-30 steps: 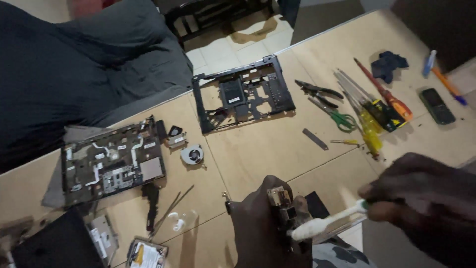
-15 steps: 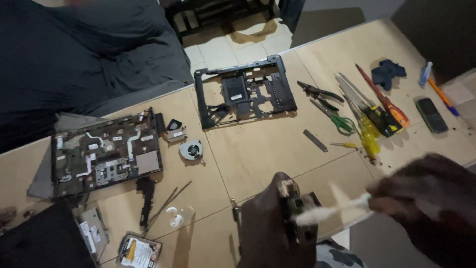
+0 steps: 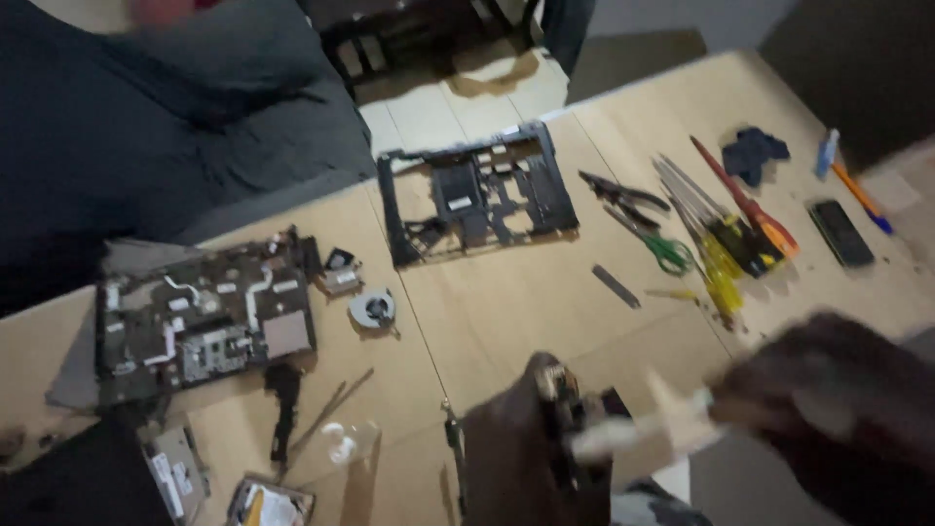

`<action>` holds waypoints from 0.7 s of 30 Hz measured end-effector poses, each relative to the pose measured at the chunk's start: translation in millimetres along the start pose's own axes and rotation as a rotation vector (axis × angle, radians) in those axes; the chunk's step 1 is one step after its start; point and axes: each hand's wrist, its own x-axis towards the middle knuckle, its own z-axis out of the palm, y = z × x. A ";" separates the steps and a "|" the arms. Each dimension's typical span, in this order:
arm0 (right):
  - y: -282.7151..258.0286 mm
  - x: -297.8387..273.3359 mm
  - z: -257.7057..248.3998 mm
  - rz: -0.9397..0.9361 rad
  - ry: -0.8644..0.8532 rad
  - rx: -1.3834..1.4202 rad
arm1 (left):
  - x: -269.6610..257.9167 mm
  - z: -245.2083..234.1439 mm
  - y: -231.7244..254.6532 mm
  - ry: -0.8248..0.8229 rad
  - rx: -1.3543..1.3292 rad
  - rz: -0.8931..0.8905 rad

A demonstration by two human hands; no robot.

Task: The person cleans a disassembled laptop motherboard using a cotton swab. They scrub various components and connectors on the blue circuit board, which is placed on a table alongside other laptop parts and tools.

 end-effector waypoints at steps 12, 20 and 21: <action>-9.7 -2.7 -13.0 0.255 0.134 0.089 | -1.6 14.0 1.0 -0.027 0.175 -0.145; 30.0 -14.4 -10.2 0.188 -0.130 0.044 | -7.6 17.1 -4.2 0.153 0.247 0.031; 20.0 -8.5 -11.9 0.187 -0.128 0.044 | -6.1 17.2 -5.0 0.154 0.247 0.033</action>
